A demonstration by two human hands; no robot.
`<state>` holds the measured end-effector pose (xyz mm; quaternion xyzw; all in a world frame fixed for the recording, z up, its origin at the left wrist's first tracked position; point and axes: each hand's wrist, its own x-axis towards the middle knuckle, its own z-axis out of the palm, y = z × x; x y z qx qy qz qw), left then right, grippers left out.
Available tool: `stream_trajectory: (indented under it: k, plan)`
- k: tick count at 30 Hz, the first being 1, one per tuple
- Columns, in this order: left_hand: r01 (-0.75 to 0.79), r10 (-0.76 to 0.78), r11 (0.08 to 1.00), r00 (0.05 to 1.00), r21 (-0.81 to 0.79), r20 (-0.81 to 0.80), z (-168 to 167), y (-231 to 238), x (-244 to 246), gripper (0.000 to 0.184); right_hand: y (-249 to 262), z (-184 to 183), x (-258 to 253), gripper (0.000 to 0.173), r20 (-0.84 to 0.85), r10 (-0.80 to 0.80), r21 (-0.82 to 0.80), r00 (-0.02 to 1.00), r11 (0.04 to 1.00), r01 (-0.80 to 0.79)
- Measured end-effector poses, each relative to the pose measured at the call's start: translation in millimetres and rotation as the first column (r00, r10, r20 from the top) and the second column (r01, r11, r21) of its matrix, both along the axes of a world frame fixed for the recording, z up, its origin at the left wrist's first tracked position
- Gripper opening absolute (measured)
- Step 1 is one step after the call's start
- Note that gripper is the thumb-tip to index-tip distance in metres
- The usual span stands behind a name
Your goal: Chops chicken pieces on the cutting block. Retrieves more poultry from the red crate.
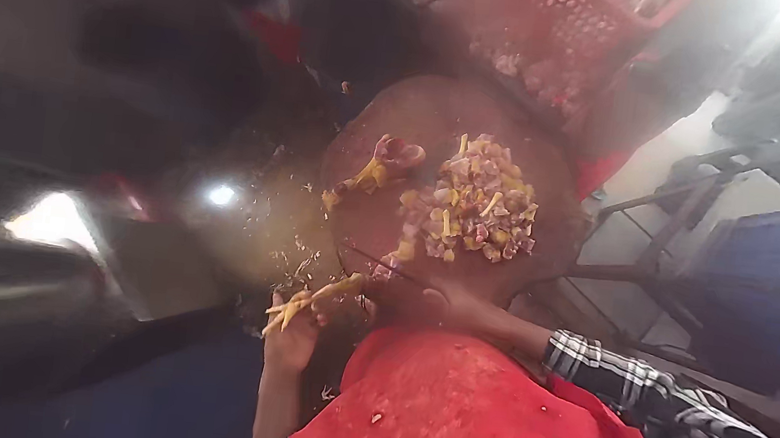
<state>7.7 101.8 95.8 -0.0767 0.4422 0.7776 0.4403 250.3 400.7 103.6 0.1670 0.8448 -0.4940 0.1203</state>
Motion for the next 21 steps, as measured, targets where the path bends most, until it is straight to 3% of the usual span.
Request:
stream_trajectory:
  k: [2, 4, 5, 7, 8, 9, 12, 14, 16, 18, 20, 21]
  plan:
    - [0.135, -0.139, 0.984, 0.990, 0.116, 0.020, -6, -20, 9, 0.062, 10, -9, 0, 0.070, 0.281, 0.029, 0.034, 0.959, 0.999, -0.040]
    - [0.261, -0.267, 0.959, 0.962, 0.110, 0.049, -5, -35, 20, 0.035, 8, 14, -8, 0.070, 0.264, -0.018, 0.030, 0.964, 0.999, 0.010]
    - [0.321, -0.324, 0.946, 0.943, 0.053, 0.074, -1, -42, 29, 0.031, 0, 27, -8, 0.069, 0.177, -0.052, -0.022, 0.983, 0.998, 0.056]
    - [0.443, -0.442, 0.896, 0.890, 0.022, 0.108, 6, -42, 44, 0.057, -14, 36, -11, 0.071, -0.076, -0.128, -0.214, 0.989, 0.971, 0.109]
    - [0.492, -0.493, 0.870, 0.863, 0.033, 0.115, 6, -41, 49, 0.069, -21, 30, -12, 0.073, -0.146, -0.161, -0.280, 0.976, 0.953, 0.115]
    - [0.519, -0.522, 0.853, 0.845, 0.059, 0.119, 5, -41, 53, 0.070, -25, 20, -10, 0.073, -0.148, -0.155, -0.289, 0.977, 0.951, 0.107]
    - [0.566, -0.570, 0.822, 0.818, 0.063, 0.084, 3, -36, 55, 0.064, -11, -12, 2, 0.066, 0.226, -0.040, -0.260, 0.973, 0.961, 0.099]
    - [0.671, -0.685, 0.726, 0.725, -0.153, -0.070, 6, -26, 44, 0.061, 2, -15, 0, 0.070, 0.349, -0.090, -0.171, 0.933, 0.972, 0.158]
    - [0.682, -0.840, 0.527, 0.510, -0.507, -0.186, 7, -10, 39, 0.049, 6, 10, -11, 0.069, 0.315, -0.148, -0.065, 0.938, 0.982, 0.176]
    - [0.489, -0.923, 0.334, 0.345, -0.806, -0.172, -9, 11, 33, 0.039, 10, 52, -30, 0.068, 0.113, -0.177, -0.059, 0.978, 0.981, 0.185]
    - [0.321, -0.939, 0.237, 0.318, -0.917, -0.131, -23, 22, 34, 0.033, 3, 87, -43, 0.076, -0.215, -0.188, -0.150, 0.958, 0.976, 0.158]
    - [0.285, -0.939, 0.232, 0.313, -0.930, -0.139, -26, 23, 33, 0.033, -4, 97, -47, 0.079, -0.384, -0.191, -0.184, 0.903, 0.975, 0.128]
